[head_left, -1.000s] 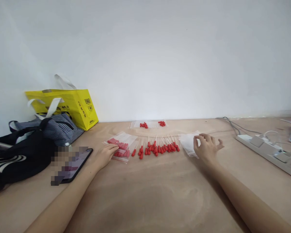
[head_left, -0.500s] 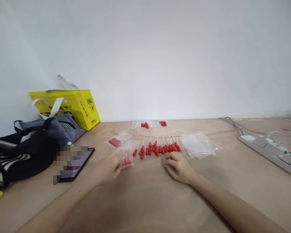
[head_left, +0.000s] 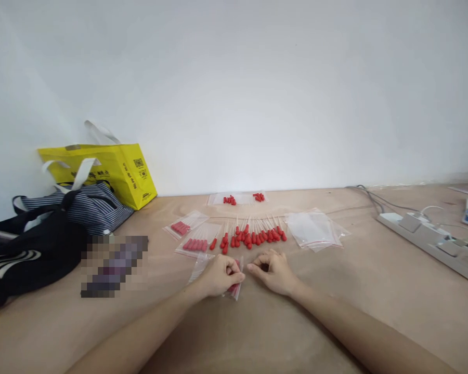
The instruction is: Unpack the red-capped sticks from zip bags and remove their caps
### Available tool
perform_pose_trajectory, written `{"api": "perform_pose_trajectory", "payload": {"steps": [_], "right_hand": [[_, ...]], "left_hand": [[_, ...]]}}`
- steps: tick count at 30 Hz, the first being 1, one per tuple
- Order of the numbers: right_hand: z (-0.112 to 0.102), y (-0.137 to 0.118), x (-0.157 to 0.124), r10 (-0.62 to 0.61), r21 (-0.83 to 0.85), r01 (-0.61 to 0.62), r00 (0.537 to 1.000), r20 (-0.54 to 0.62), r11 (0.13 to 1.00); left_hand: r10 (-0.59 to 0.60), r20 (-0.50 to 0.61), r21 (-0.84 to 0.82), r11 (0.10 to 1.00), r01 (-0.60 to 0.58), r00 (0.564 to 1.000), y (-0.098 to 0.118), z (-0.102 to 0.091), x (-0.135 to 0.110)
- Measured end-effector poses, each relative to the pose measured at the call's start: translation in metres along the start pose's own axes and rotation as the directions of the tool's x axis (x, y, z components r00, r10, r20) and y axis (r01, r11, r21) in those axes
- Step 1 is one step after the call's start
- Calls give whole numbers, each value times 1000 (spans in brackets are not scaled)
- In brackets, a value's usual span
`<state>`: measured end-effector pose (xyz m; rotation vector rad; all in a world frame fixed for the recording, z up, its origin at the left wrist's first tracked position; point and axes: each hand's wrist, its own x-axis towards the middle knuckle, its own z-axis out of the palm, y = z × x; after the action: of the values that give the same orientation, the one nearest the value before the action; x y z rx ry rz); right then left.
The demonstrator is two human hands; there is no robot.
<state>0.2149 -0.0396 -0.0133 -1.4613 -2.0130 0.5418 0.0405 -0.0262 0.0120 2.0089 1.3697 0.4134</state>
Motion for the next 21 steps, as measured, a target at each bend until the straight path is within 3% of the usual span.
{"api": "perform_pose_trajectory", "payload": {"steps": [3,9,21], "right_hand": [[5,-8,6,107,47,-107,994,21,993],[15,-12,13,187,63,-191,981,54,980],[16,-9,12,157,29,-159,985,69,987]], "left_hand": [[9,-47,-5,1000,-9,999,-1,7,5],[17,-118,7,1000,-16,993,-1,14,3],[89,-184,-64,993,-103,979,-1,17,2]]}}
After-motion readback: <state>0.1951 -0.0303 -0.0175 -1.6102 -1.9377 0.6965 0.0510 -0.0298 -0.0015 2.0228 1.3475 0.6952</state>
